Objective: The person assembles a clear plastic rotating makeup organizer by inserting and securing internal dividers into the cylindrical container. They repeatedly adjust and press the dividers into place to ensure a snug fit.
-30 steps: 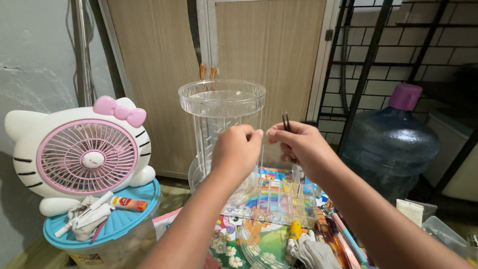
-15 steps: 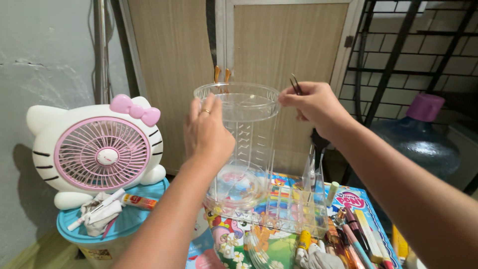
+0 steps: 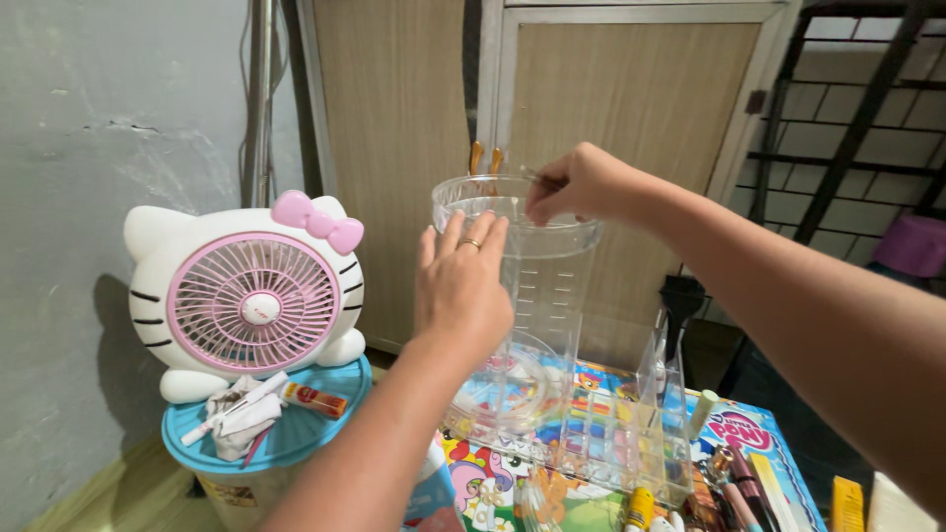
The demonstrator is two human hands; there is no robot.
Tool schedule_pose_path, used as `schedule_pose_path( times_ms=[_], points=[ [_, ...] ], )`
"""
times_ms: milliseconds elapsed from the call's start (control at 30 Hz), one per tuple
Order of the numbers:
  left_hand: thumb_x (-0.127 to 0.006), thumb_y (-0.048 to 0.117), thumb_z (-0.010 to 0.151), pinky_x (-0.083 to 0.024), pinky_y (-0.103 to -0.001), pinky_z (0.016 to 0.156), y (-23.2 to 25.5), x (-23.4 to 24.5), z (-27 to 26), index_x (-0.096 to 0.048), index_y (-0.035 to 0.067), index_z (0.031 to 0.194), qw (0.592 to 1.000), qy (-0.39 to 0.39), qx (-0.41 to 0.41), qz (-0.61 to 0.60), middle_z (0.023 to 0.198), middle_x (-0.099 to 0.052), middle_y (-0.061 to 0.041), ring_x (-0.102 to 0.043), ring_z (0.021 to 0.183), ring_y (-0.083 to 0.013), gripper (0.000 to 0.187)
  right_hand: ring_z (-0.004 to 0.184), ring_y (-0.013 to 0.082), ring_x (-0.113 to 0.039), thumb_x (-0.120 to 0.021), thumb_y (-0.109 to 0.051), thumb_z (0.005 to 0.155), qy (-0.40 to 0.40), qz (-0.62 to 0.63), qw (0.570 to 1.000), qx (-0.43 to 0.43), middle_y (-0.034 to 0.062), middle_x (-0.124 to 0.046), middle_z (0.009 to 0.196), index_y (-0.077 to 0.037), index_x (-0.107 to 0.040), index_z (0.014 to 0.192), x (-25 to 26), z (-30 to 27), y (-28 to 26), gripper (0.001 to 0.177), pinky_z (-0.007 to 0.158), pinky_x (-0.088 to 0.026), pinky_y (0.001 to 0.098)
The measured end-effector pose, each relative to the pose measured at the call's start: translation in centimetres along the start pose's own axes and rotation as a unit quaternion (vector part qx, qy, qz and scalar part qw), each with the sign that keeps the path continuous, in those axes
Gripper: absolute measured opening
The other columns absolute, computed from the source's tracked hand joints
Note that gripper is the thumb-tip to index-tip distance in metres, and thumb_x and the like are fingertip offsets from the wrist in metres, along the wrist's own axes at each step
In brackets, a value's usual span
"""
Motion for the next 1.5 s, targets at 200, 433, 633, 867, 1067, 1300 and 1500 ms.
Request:
schedule_pose_path(
  times_ms=[200,433,633,867,1067,1300,1500],
  points=[
    [-0.063,0.004,0.075,-0.023,-0.056,0.117,0.5,0.2,-0.4,-0.055,0.005,0.141,1.000,0.000,0.000,-0.008,0.149,-0.052,-0.012,-0.038,0.144,-0.0360,0.066,0.058,0.0084,-0.052,-0.080,-0.024,0.077,-0.108,-0.042,0.993,-0.008,-0.0022,-0.077,0.075,-0.010,-0.083,0.086,-0.2,0.9,-1.4,0.017,0.053,-0.045,0.0279],
    [-0.064,0.003,0.074,-0.022,-0.059,0.117,1.1,0.5,-0.8,-0.055,0.004,0.140,0.999,0.012,0.010,-0.030,0.149,-0.052,-0.012,-0.037,0.144,-0.0367,0.066,0.054,0.0108,-0.041,-0.078,-0.025,0.082,-0.196,-0.064,0.977,-0.056,-0.0005,-0.050,0.057,-0.010,-0.084,0.083,-0.9,2.0,-1.0,0.015,0.050,-0.032,0.0304],
    [-0.064,0.002,0.076,-0.022,-0.059,0.118,0.9,0.5,-0.7,-0.055,0.004,0.140,0.999,0.011,0.016,-0.028,0.149,-0.053,-0.010,-0.037,0.145,-0.0359,0.065,0.058,0.0086,-0.046,-0.080,-0.021,0.080,-0.218,-0.034,0.972,-0.076,-0.0037,-0.058,0.062,-0.009,-0.082,0.083,-2.0,3.1,0.2,0.013,0.052,-0.035,0.0294],
    [-0.064,0.001,0.073,-0.022,-0.059,0.117,0.8,0.5,-0.9,-0.054,0.004,0.140,0.999,0.009,0.014,-0.043,0.149,-0.052,-0.010,-0.037,0.145,-0.0363,0.068,0.061,0.0093,-0.052,-0.081,-0.022,0.077,-0.222,-0.016,0.970,-0.098,-0.0034,-0.064,0.067,-0.011,-0.082,0.088,-2.2,3.6,0.8,0.016,0.053,-0.039,0.0306],
    [-0.063,0.000,0.075,-0.024,-0.058,0.117,0.6,0.2,-0.7,-0.055,0.005,0.141,0.999,0.017,0.014,-0.039,0.149,-0.052,-0.010,-0.037,0.145,-0.0359,0.067,0.068,0.0090,-0.060,-0.082,-0.028,0.078,-0.159,-0.049,0.981,-0.100,-0.0020,-0.073,0.076,-0.011,-0.084,0.094,-1.9,2.5,1.3,0.022,0.058,-0.046,0.0292],
    [-0.066,0.004,0.075,-0.027,-0.056,0.116,0.6,-0.3,-0.9,-0.055,0.003,0.140,0.998,0.046,0.005,-0.033,0.147,-0.054,-0.010,-0.040,0.143,-0.0373,0.066,0.075,0.0077,-0.065,-0.073,-0.024,0.081,-0.150,-0.005,0.985,-0.089,-0.0021,-0.077,0.083,-0.013,-0.084,0.099,-2.3,2.9,2.2,0.023,0.061,-0.051,0.0292],
    [-0.069,0.006,0.075,-0.028,-0.056,0.116,0.9,-0.4,-0.9,-0.057,0.003,0.139,0.997,0.063,0.004,-0.032,0.145,-0.056,-0.010,-0.042,0.142,-0.0378,0.065,0.070,0.0118,-0.062,-0.072,-0.022,0.083,-0.149,-0.021,0.985,-0.089,0.0013,-0.075,0.081,-0.008,-0.083,0.096,-2.7,3.4,2.4,0.022,0.058,-0.049,0.0321]
  ],
)
Point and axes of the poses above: each hand's wrist, its own z-axis towards the middle knuckle, its own x-axis out of the back of the hand, y = z × x, the point moved 2 cm from there along z, towards the middle knuckle
